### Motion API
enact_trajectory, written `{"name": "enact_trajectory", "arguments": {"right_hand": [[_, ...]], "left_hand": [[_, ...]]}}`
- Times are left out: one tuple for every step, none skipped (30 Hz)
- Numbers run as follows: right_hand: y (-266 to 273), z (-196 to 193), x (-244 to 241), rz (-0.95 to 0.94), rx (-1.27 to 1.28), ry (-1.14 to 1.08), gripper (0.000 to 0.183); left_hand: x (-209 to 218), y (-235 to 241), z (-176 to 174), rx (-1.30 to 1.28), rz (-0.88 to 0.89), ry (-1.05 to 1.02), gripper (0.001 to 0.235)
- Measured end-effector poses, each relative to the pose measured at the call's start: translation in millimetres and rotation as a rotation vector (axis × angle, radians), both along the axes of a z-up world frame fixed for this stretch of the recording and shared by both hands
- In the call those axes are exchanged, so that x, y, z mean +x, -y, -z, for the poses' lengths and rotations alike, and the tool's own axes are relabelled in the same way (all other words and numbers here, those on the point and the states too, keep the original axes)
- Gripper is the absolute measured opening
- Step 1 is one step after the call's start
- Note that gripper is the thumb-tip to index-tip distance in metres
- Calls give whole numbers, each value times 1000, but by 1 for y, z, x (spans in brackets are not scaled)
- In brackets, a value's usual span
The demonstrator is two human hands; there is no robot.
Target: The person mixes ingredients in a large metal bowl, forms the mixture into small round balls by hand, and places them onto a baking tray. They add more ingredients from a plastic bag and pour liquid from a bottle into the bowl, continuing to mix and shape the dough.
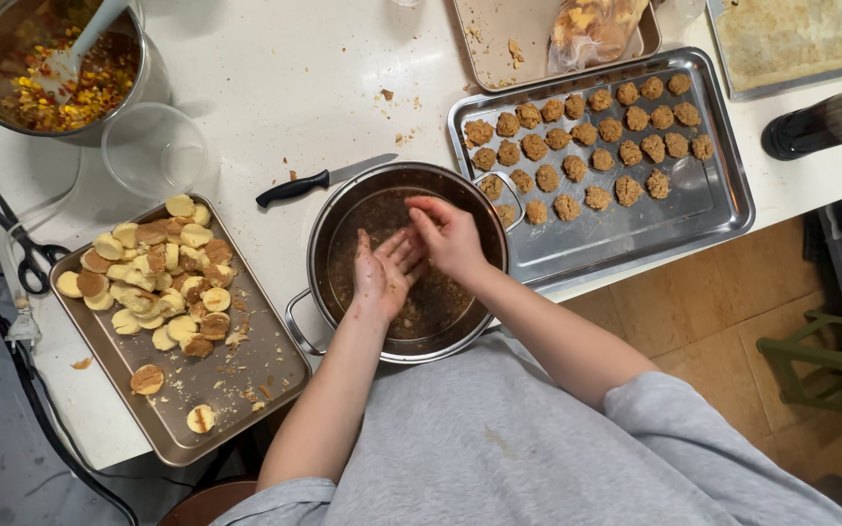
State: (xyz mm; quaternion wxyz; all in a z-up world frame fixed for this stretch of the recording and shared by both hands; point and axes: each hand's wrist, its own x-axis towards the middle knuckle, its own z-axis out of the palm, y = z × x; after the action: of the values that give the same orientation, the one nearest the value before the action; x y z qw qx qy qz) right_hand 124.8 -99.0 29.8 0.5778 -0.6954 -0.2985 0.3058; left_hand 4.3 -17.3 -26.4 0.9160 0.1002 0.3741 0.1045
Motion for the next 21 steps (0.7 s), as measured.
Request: {"name": "enact_trajectory", "arguments": {"right_hand": [[1, 6, 2, -7, -5, -74, 24], [2, 14, 4, -15, -11, -147, 28], [4, 22, 6, -21, -17, -221, 38], [5, 30, 7, -27, -45, -201, 43], [6, 37, 8, -34, -72, -181, 48], [7, 43, 9, -41, -99, -160, 53], [9, 49, 8, -55, -105, -241, 58], [11, 53, 6, -69, -111, -322, 62], [10, 56, 4, -84, -115, -402, 67], [9, 57, 1, -81, -152, -397, 67], [8, 56, -1, -76, -190, -392, 66], [8, 53, -4, -71, -227, -386, 66], [6, 49, -6, -92, -241, -340, 63], [5, 44, -8, -113, -254, -294, 61], [3, 37, -10, -133, -265, -248, 59], [2, 30, -13, -107, -267, -223, 56], [2, 23, -16, -78, -270, -200, 52], [3, 15, -19, -49, -273, -176, 49], [3, 8, -22, -90, -216, 16, 42], [4, 1, -26, -129, -158, 208, 36], [6, -5, -31, -167, -101, 396, 31]], "left_hand": [[0, -1, 2, 27, -9, -20, 91], [0, -1, 4, 54, -18, -41, 87], [0, -1, 6, 80, -24, -61, 84], [1, 0, 7, 87, -20, -72, 83], [2, -1, 9, 95, -16, -82, 83], [3, -1, 10, 103, -11, -91, 83], [2, 0, 11, 114, -8, -90, 82], [2, 0, 13, 125, -5, -90, 82], [2, 0, 13, 138, -2, -88, 81], [2, -2, 14, 140, -1, -96, 81], [2, -2, 14, 140, 1, -103, 80], [2, -1, 14, 141, 3, -109, 80], [3, -1, 13, 142, 4, -102, 80], [3, 0, 11, 142, 5, -95, 80], [2, 0, 8, 144, 7, -88, 79], [2, 0, 5, 140, 19, -68, 79], [3, 1, 1, 136, 34, -49, 79], [2, 2, -4, 131, 48, -29, 80], [4, 1, -8, 77, 61, 15, 81], [4, 1, -13, 22, 74, 58, 82], [2, 3, -17, -36, 87, 99, 83]]}}
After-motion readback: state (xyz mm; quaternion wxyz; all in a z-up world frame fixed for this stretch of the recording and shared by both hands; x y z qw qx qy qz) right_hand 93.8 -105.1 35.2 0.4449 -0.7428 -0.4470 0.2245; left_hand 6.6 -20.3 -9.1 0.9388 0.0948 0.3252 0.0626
